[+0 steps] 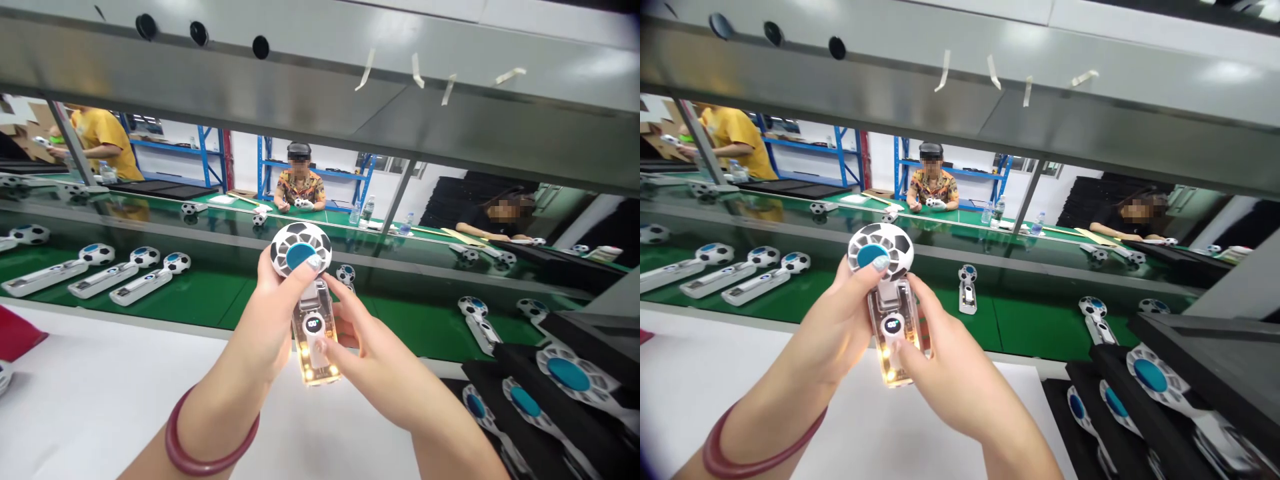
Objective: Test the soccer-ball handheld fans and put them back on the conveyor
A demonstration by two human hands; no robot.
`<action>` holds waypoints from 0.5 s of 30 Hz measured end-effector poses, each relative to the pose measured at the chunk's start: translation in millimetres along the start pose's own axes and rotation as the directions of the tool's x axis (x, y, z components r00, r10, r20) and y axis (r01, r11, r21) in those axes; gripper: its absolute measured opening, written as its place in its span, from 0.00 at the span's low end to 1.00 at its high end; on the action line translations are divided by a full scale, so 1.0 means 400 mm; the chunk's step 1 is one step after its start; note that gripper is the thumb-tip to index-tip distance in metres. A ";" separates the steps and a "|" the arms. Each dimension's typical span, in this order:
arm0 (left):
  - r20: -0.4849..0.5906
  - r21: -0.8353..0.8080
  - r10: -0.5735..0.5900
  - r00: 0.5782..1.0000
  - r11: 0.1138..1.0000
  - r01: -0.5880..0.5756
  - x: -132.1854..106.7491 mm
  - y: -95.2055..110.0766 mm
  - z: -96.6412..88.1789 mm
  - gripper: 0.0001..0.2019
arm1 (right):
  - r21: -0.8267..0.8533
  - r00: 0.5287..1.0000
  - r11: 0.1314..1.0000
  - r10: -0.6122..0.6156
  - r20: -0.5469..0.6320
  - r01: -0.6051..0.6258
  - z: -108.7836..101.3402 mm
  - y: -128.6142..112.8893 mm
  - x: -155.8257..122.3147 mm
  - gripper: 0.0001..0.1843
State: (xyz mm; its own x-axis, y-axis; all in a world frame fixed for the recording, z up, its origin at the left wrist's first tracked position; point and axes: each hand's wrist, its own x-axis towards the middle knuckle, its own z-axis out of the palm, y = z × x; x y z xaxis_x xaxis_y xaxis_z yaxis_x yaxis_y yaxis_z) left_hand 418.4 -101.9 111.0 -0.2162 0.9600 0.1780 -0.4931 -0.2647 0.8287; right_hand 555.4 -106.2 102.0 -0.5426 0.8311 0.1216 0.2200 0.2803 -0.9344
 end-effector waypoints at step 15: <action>0.017 0.054 -0.016 1.000 0.998 0.015 -0.012 0.012 -0.011 0.31 | 0.085 0.993 0.991 0.099 0.065 -0.105 0.005 -0.015 0.002 0.34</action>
State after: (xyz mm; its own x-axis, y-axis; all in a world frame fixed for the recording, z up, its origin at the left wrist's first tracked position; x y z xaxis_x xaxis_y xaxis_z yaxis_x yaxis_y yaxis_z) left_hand 413.2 -108.2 111.8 -0.1939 0.9656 0.1733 -0.4501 -0.2445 0.8589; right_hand 552.2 -108.0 107.0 -0.5697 0.8218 0.0060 0.2057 0.1496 -0.9671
